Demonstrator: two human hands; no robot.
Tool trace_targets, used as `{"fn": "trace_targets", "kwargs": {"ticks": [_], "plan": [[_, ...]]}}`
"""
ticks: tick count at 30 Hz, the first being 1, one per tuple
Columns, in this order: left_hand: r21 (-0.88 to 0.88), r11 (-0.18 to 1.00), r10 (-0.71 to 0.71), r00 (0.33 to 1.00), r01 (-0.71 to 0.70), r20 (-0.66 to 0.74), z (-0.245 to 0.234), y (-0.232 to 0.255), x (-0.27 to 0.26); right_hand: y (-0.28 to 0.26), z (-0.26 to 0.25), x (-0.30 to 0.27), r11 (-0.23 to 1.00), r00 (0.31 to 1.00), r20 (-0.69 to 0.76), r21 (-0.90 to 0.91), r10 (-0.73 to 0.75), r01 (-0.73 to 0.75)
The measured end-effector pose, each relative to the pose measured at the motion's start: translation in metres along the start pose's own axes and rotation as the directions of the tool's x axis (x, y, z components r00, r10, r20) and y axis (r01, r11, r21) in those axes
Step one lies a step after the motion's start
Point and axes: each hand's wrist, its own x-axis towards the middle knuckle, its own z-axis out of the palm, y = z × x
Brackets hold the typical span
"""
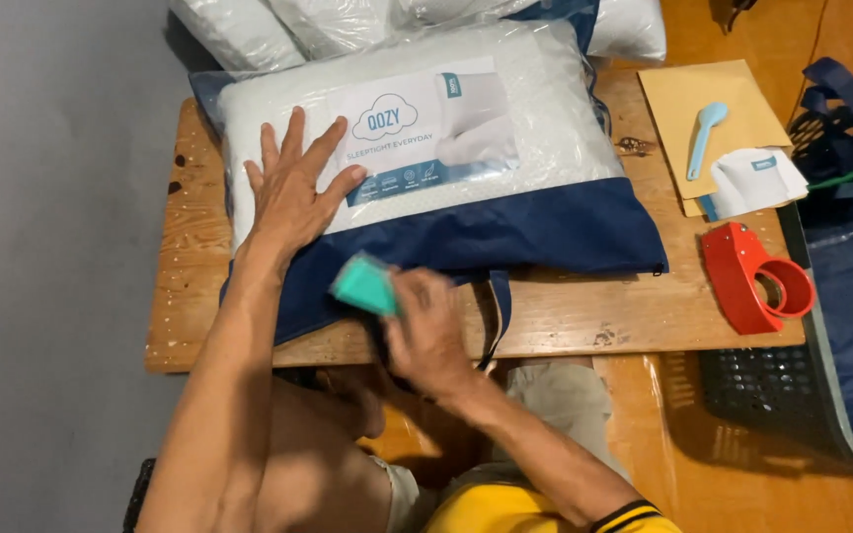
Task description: The person uses a teal plastic scraper to press and smooth the edges of a vacuum-sealed pillow inside a blue bag. They then use a small blue tool to rub the handles and corners of the bag, ensuring the seal is tight and the surface is smooth.
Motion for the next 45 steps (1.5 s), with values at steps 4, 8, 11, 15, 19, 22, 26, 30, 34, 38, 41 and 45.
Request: {"fn": "trace_targets", "kwargs": {"ticks": [4, 8, 11, 15, 19, 22, 26, 30, 34, 38, 41, 45], "plan": [[-0.028, 1.000, 0.003, 1.000, -0.003, -0.010, 0.000, 0.002, -0.002, 0.031, -0.015, 0.020, 0.990, 0.940, -0.319, -0.017, 0.125, -0.138], [-0.032, 0.999, -0.012, 1.000, 0.012, -0.006, 0.000, 0.001, -0.003, 0.024, 0.010, -0.005, 0.999, 0.992, 0.128, -0.035, 0.016, -0.011], [-0.013, 1.000, 0.014, 1.000, -0.014, -0.012, 0.002, -0.007, -0.004, 0.011, 0.006, -0.021, 0.992, 0.967, 0.253, 0.128, -0.024, -0.009], [0.003, 0.995, 0.098, 0.989, -0.098, -0.110, 0.009, -0.008, -0.010, 0.059, -0.055, 0.001, 0.998, 0.950, -0.311, 0.054, -0.008, 0.027], [0.121, 0.984, 0.157, 0.962, -0.132, -0.224, 0.011, -0.001, -0.012, 0.152, -0.144, 0.036, 0.986, 0.901, -0.433, -0.161, -0.034, -0.041], [0.119, 0.989, 0.112, 0.964, -0.085, -0.241, 0.014, 0.002, -0.018, 0.235, -0.158, 0.030, 0.976, 0.893, -0.400, 0.021, 0.205, -0.215], [0.199, 0.977, -0.035, 0.980, 0.075, -0.196, 0.016, -0.008, -0.011, 0.222, -0.140, -0.008, 0.732, 0.736, -0.180, 0.402, 0.652, -0.550], [0.384, 0.907, -0.026, 0.933, 0.173, -0.358, 0.012, -0.043, 0.000, 0.175, -0.084, -0.140, 0.689, 0.692, 0.017, 0.087, 0.721, -0.720], [0.317, 0.919, -0.067, 0.886, 0.234, -0.458, 0.003, -0.037, -0.015, -0.021, -0.148, -0.104, 0.156, 0.366, 0.769, 0.336, 0.524, -0.929], [0.021, 0.875, -0.474, 0.867, 0.483, -0.155, -0.031, 0.043, -0.045, 0.034, -0.186, -0.099, 0.434, 0.619, 0.490, 0.446, 0.614, -0.783], [0.116, 0.786, -0.618, 0.781, 0.608, 0.094, -0.047, 0.066, -0.053, 0.065, -0.200, -0.020, 0.714, 0.862, 0.101, 0.517, 0.498, -0.473], [0.109, 0.783, -0.615, 0.736, 0.612, 0.283, -0.045, 0.056, -0.055, 0.154, -0.144, -0.004, 0.667, 0.727, 0.213, 0.294, 0.652, -0.684]]}}
